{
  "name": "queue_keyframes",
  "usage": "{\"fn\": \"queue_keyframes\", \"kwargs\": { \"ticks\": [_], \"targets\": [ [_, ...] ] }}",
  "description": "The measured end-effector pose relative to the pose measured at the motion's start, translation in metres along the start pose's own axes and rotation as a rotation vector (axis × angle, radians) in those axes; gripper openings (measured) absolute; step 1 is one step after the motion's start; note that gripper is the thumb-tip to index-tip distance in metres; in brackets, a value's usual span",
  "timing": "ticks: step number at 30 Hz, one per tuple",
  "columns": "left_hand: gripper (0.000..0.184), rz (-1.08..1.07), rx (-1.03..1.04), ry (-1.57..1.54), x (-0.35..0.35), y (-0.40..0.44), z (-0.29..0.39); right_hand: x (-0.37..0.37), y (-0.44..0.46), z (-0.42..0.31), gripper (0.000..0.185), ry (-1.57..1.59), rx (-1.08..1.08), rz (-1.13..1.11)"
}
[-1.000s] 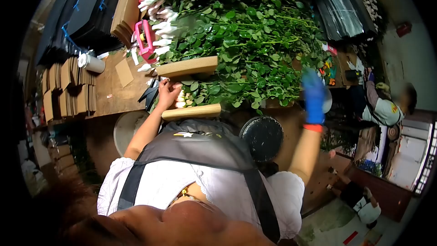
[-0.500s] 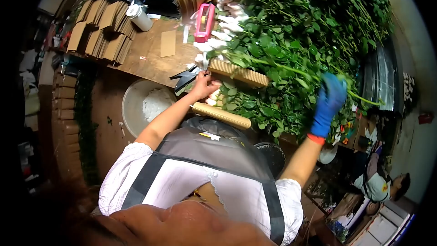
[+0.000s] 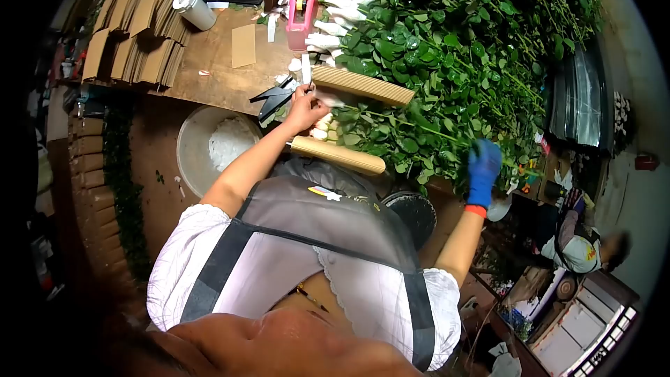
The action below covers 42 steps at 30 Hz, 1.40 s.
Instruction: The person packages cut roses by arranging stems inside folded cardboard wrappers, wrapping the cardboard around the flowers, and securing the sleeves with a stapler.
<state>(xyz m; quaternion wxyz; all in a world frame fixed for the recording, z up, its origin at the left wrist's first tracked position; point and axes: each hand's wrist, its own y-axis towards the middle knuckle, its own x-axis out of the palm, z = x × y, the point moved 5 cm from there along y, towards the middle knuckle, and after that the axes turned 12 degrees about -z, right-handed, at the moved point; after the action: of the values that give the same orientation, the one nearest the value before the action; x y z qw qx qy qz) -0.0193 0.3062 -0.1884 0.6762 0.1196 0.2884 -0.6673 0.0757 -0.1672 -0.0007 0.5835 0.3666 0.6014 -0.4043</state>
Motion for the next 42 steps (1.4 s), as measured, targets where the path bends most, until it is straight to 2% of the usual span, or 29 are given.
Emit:
{"fn": "queue_keyframes", "kwargs": {
  "ticks": [1, 2, 5, 7, 9, 11, 13, 16, 19, 22, 23, 24, 26, 30, 31, 36, 37, 39, 42],
  "targets": [
    [0.041, -0.011, -0.022, -0.023, -0.003, -0.002, 0.006, 0.004, 0.005, -0.023, 0.025, -0.172, 0.113, -0.148],
    [0.039, -0.004, -0.008, -0.019, -0.003, -0.002, 0.006, 0.019, 0.004, -0.027, 0.025, -0.325, 0.182, -0.169],
    [0.040, 0.003, -0.036, -0.070, -0.006, -0.005, 0.012, -0.007, 0.028, -0.093, 0.027, 0.131, 0.144, -0.288],
    [0.041, -0.007, -0.038, -0.058, -0.004, -0.005, 0.009, -0.022, 0.043, -0.165, 0.028, 0.425, -0.142, -0.246],
    [0.042, -0.024, -0.043, -0.049, -0.005, -0.004, 0.010, -0.007, 0.058, -0.223, 0.032, 0.519, -0.213, -0.351],
    [0.044, -0.049, -0.018, -0.084, 0.003, 0.000, 0.000, 0.015, 0.084, -0.262, 0.034, 0.256, -0.119, -0.587],
    [0.042, -0.051, -0.046, -0.076, -0.002, -0.001, 0.007, 0.069, 0.105, -0.278, 0.034, -0.017, -0.170, -0.618],
    [0.041, -0.044, -0.061, -0.063, -0.001, -0.004, 0.006, 0.096, 0.119, -0.284, 0.030, -0.063, -0.118, -0.645],
    [0.040, -0.045, -0.067, -0.105, -0.002, -0.002, 0.005, 0.054, 0.104, -0.272, 0.033, 0.079, -0.113, -0.607],
    [0.038, -0.044, -0.085, -0.128, -0.003, -0.003, 0.007, -0.029, 0.060, -0.254, 0.021, 0.230, -0.236, -0.143],
    [0.038, -0.015, -0.076, -0.085, -0.003, -0.003, 0.007, -0.054, 0.047, -0.247, 0.024, 0.350, -0.379, 0.072],
    [0.037, -0.001, -0.045, -0.061, -0.002, -0.001, 0.004, -0.088, 0.034, -0.245, 0.029, 0.405, -0.452, 0.091],
    [0.036, 0.029, -0.011, 0.024, -0.002, -0.001, 0.003, -0.136, 0.009, -0.237, 0.034, 0.353, -0.449, 0.074],
    [0.038, -0.025, 0.072, -0.007, 0.002, 0.003, -0.011, -0.191, -0.051, -0.222, 0.047, 0.276, -0.350, 0.341],
    [0.038, -0.034, 0.071, -0.027, -0.001, 0.003, -0.009, -0.198, -0.061, -0.225, 0.034, 0.294, -0.324, 0.482],
    [0.042, -0.048, 0.122, -0.018, -0.003, 0.004, -0.011, -0.188, -0.085, -0.201, 0.021, 0.516, 0.162, -0.023],
    [0.036, -0.040, 0.075, -0.013, -0.004, 0.003, -0.010, -0.187, -0.088, -0.199, 0.019, 0.568, 0.224, -0.050],
    [0.040, -0.056, 0.056, -0.010, -0.007, 0.002, -0.006, -0.186, -0.094, -0.197, 0.016, 0.669, 0.311, -0.030],
    [0.042, -0.065, 0.065, -0.019, -0.006, 0.003, -0.007, -0.177, -0.104, -0.201, 0.022, 0.712, 0.346, 0.203]
  ]
}}
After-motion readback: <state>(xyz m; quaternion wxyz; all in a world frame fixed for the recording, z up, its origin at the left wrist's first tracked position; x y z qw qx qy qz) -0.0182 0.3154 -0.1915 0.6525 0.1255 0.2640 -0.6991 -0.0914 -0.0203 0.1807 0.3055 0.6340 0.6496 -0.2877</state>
